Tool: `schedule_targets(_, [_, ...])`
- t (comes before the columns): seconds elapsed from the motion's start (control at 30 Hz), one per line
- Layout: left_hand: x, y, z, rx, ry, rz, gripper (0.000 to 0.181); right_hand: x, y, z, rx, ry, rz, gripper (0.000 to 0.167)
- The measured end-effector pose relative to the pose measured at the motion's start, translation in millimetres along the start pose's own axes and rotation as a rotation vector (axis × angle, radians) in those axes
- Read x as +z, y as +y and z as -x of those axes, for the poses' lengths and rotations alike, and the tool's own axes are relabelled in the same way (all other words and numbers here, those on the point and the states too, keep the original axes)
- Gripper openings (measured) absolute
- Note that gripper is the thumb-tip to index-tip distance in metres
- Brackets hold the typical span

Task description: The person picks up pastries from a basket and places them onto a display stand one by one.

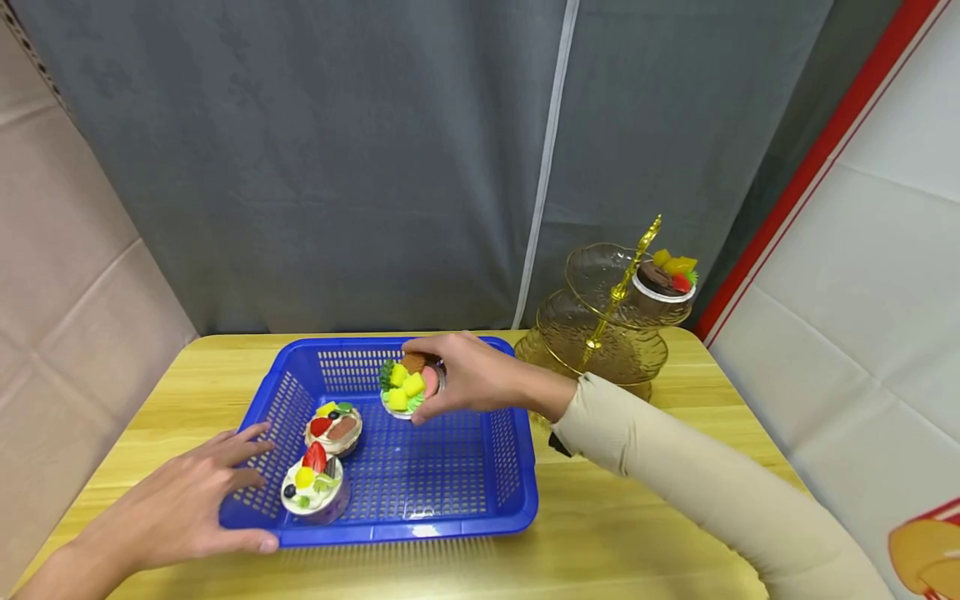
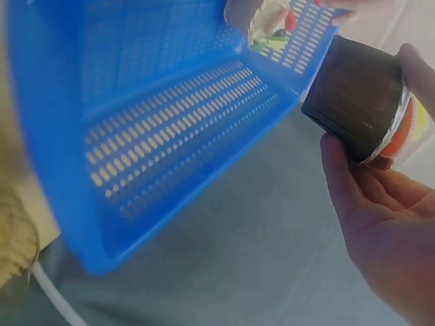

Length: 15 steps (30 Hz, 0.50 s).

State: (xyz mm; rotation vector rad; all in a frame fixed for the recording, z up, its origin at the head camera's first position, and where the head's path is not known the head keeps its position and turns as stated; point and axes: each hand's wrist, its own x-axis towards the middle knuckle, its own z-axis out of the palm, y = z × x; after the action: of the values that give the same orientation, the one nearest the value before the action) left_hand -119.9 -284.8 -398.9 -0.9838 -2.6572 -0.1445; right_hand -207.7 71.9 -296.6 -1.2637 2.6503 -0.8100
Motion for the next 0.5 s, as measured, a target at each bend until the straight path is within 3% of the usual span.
schedule_targets(0.23, [1.2,-2.4,0.8,0.038,0.034,-0.010,0.067,-21.0,8.3,27.5,0.035,0.043,-0.018,0.071])
schedule_targets(0.5, [2.2,-2.7,2.4,0.005,0.015,-0.004,0.068,-47.5,16.3,52.8,0.152,0.083,-0.009,0.084])
